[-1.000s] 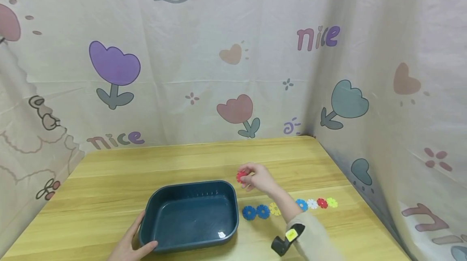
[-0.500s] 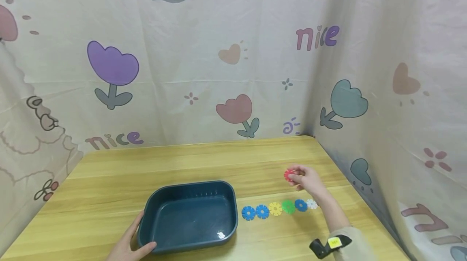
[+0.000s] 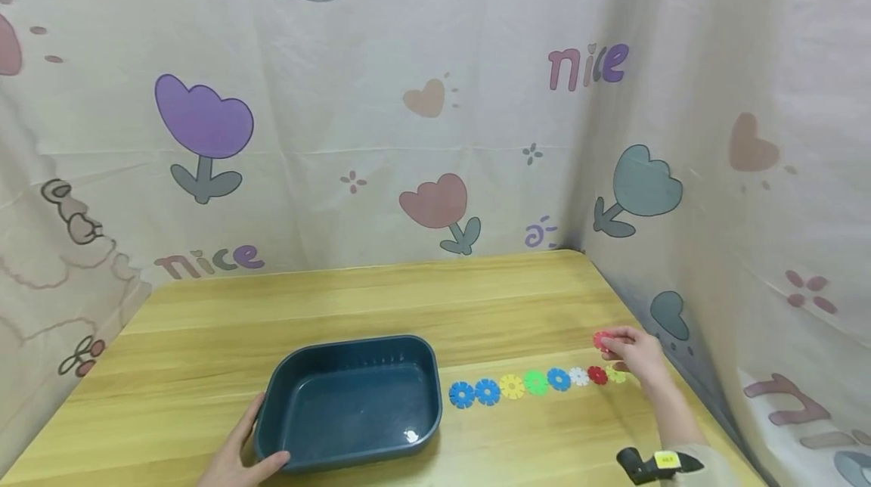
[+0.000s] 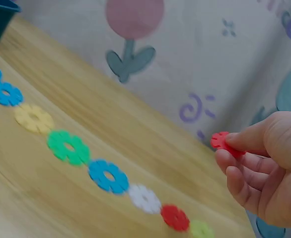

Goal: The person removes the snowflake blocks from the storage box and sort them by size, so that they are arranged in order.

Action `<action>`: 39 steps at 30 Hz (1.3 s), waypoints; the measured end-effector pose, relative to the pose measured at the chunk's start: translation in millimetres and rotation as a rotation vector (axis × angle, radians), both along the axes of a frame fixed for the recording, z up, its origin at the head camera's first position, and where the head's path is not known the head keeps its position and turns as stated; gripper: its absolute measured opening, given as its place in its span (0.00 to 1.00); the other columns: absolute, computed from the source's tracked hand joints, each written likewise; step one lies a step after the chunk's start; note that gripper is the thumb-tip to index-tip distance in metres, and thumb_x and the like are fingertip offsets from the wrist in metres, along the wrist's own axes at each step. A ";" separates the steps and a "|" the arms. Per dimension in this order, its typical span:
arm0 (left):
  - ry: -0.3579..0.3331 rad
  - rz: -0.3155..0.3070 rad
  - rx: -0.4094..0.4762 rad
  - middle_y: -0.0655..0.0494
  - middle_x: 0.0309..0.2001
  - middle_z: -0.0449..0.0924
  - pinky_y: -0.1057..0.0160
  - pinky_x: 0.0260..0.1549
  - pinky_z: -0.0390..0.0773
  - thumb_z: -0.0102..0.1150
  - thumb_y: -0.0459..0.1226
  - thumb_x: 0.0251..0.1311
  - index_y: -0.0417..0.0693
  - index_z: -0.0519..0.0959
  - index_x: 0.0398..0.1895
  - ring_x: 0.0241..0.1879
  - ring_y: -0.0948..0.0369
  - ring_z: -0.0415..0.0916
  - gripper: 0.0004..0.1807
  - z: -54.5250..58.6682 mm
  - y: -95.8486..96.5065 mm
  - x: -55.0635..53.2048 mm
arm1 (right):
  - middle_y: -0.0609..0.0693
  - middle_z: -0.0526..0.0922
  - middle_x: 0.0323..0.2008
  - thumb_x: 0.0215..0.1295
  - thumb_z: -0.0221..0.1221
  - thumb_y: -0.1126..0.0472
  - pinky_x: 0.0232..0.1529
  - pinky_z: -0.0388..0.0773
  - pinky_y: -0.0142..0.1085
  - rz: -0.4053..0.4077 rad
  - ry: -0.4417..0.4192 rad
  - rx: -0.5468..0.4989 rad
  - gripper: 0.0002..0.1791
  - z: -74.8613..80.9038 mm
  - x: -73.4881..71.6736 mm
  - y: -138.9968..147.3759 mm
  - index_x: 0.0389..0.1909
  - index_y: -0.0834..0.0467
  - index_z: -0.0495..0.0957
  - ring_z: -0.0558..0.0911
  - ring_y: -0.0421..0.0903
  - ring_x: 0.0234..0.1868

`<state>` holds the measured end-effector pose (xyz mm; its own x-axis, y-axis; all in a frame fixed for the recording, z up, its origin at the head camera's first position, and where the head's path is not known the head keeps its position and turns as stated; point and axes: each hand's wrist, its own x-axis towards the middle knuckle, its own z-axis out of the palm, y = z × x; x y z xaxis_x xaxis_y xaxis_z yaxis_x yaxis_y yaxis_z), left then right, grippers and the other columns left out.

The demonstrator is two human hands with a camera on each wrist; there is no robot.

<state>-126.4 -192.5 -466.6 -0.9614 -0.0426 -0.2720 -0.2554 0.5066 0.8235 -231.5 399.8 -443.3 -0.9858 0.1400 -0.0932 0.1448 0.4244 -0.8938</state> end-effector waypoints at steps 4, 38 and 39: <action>0.000 -0.003 -0.003 0.25 0.67 0.41 0.30 0.51 0.59 0.65 0.51 0.50 0.39 0.40 0.72 0.63 0.29 0.42 0.57 -1.0 -2.5 -0.1 | 0.44 0.81 0.29 0.62 0.59 0.50 0.32 0.81 0.33 -0.095 -0.019 -0.021 0.25 -10.7 0.0 16.4 0.48 0.67 0.70 0.82 0.42 0.30; -0.001 -0.011 -0.063 0.24 0.66 0.44 0.31 0.49 0.62 0.64 0.53 0.50 0.38 0.42 0.72 0.62 0.29 0.46 0.56 1.4 -0.2 0.2 | 0.55 0.76 0.23 0.59 0.59 0.65 0.15 0.73 0.26 -0.389 -0.036 0.219 0.18 -32.6 22.1 23.9 0.42 0.78 0.72 0.74 0.38 0.18; -0.001 -0.013 -0.062 0.24 0.66 0.44 0.31 0.49 0.62 0.64 0.53 0.50 0.38 0.42 0.72 0.62 0.28 0.45 0.56 1.2 -0.2 0.3 | 0.54 0.77 0.22 0.59 0.59 0.65 0.14 0.73 0.26 -0.390 -0.032 0.221 0.18 -32.6 22.5 24.3 0.42 0.78 0.71 0.75 0.38 0.18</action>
